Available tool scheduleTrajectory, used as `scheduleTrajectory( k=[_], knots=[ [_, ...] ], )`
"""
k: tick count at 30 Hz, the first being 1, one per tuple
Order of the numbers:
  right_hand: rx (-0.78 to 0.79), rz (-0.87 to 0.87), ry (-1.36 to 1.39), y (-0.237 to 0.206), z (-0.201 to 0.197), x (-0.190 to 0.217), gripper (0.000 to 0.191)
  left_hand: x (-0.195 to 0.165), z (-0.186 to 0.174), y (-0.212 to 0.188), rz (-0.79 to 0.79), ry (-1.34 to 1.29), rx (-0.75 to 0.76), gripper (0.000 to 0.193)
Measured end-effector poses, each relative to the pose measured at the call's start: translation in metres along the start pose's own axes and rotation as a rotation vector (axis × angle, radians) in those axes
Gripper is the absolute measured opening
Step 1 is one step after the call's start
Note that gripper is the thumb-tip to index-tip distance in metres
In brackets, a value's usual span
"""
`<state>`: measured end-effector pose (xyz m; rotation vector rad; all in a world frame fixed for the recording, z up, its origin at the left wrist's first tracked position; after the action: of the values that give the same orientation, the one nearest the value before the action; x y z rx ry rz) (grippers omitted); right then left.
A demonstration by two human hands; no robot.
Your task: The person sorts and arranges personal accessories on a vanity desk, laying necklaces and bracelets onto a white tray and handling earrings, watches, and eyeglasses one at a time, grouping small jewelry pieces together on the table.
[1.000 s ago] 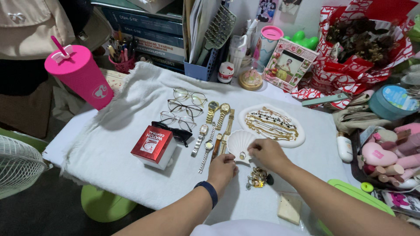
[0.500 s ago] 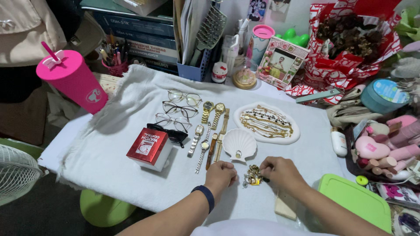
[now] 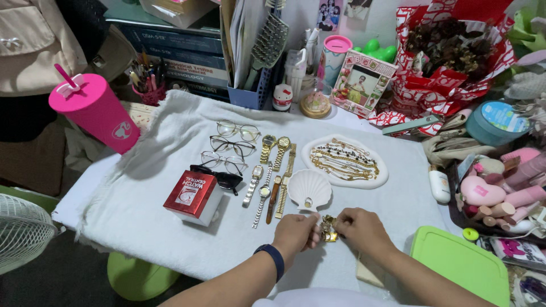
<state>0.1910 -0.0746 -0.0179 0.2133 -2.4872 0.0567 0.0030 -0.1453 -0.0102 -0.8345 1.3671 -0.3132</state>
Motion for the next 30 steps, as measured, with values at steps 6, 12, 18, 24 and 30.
scheduleTrajectory(
  k=[6, 12, 18, 24, 30],
  knots=[
    [0.093, 0.64, 0.622, 0.007, 0.013, -0.033, 0.018, 0.003, 0.016, 0.013, 0.106, -0.113, 0.086, 0.026],
    [0.323, 0.989, 0.899, 0.017, 0.004, -0.046, 0.021, 0.006, 0.035, 0.028, 0.256, -0.07, 0.064, 0.013],
    [0.327, 0.952, 0.97, 0.014, -0.009, -0.03, 0.018, 0.009, 0.051, 0.04, 0.413, 0.071, 0.111, 0.021],
    [0.265, 0.679, 0.788, 0.015, -0.006, -0.031, 0.015, 0.008, 0.059, 0.045, 0.258, 0.012, 0.076, 0.022],
    [0.234, 0.4, 0.592, 0.021, 0.003, -0.038, 0.016, 0.001, 0.058, 0.037, 0.176, -0.047, 0.086, 0.023]
  ],
)
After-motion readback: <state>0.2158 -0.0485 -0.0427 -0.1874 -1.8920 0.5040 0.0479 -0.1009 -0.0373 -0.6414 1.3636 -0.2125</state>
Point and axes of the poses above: each hand's wrist, its own y-axis towards the middle knuckle, its own z-axis out of the palm, x = y × z, the point moved 2 cm from there along y, towards the middle knuckle, and after that the axes turned 13 degrees about -x, right-handed, at the moved point
